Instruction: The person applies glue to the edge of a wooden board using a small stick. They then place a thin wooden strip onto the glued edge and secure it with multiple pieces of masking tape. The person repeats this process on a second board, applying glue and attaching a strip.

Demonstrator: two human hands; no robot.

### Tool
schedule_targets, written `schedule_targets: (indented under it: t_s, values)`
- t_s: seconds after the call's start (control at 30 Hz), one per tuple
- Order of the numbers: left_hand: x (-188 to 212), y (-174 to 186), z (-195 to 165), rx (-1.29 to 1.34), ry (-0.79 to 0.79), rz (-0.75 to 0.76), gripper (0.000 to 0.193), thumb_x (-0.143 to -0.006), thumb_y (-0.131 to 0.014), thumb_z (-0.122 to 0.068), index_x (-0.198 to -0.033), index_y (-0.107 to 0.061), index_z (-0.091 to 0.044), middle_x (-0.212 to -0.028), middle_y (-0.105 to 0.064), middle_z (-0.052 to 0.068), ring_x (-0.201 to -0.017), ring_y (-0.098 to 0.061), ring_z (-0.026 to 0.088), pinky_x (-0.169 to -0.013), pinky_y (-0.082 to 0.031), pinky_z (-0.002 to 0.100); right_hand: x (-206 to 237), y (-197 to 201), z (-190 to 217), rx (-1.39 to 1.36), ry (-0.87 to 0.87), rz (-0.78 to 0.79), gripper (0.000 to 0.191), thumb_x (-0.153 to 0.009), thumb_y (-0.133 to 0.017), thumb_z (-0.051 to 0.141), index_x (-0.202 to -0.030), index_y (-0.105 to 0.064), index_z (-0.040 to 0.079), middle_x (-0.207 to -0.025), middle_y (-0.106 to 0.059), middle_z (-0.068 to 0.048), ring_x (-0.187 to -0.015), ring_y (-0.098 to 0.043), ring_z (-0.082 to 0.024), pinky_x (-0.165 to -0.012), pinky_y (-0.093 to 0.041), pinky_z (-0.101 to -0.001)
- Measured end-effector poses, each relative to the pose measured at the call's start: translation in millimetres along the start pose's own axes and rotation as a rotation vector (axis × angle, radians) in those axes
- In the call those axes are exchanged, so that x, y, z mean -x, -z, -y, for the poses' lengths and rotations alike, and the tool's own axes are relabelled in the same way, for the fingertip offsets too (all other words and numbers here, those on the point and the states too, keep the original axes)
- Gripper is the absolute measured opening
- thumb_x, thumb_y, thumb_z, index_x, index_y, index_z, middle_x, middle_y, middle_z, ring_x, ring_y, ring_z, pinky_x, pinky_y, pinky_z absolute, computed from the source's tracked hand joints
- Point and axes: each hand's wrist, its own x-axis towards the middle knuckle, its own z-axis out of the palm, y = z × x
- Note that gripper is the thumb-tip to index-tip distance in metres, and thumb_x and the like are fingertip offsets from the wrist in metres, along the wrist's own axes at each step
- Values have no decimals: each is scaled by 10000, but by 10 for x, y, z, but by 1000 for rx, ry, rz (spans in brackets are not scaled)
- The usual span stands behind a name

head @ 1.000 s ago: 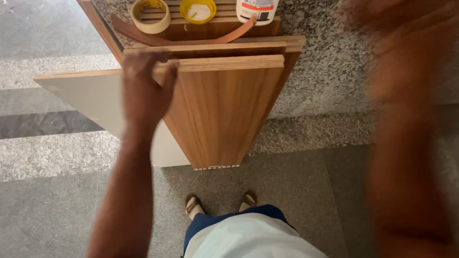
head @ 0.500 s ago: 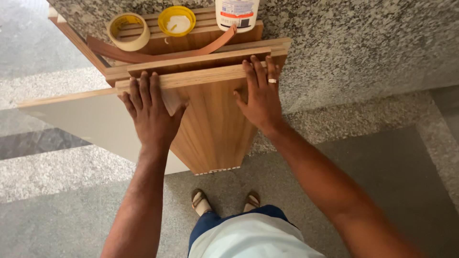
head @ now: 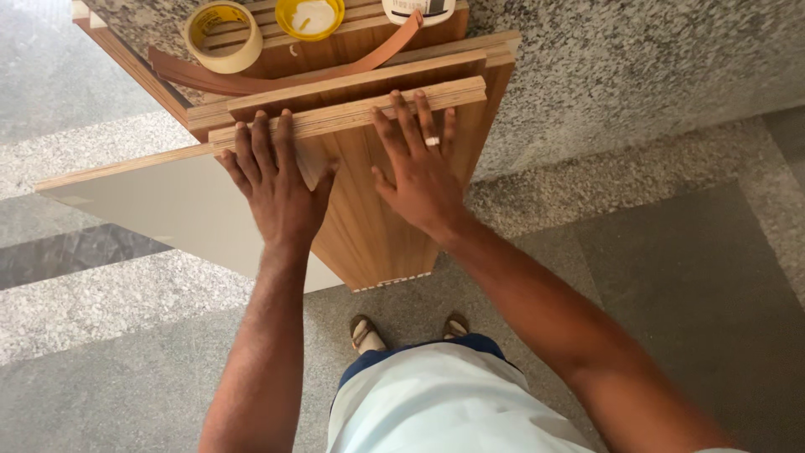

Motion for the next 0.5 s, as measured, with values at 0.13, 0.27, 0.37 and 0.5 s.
schedule_targets:
  t_s: [0.13,0.27,0.37,0.5]
  values:
    - [118,-8,68,-5,-9,19,891,-957,-803,-523,-1659,-368,-189,-1704,-275,163,-1587,-138,393,-1283,-28,620,218,125,89,-35,64,-14,905,-970,-722,413,-1659,-189,167,-1725,-110,-144,-1595,-18,-374,-1257,8,-682]
    - [158,59,238,16,-5,50,874,-926,-819,-494,-1648,-406,-225,-1721,-267,148,-1599,-134,386,-1269,-10,647,142,85,188,-31,-30,77,918,-970,-672,472,-1640,-160,106,-1714,-113,-161,-1585,-23,-355,-1244,20,-683]
    - [177,79,303,2,3,71,857,-914,-822,-482,-1634,-428,-233,-1723,-277,129,-1606,-139,370,-1248,16,672,103,73,111,86,-23,101,854,-1001,-622,476,-1657,-195,134,-1727,-169,-92,-1602,-91,-266,-1259,6,-667]
    - [297,54,406,2,-1,72,852,-899,-824,-495,-1619,-447,-235,-1707,-296,142,-1597,-134,375,-1226,40,676,214,28,61,109,-7,113,815,-1016,-606,478,-1646,-218,136,-1709,-213,-63,-1586,-155,-240,-1236,-3,-711]
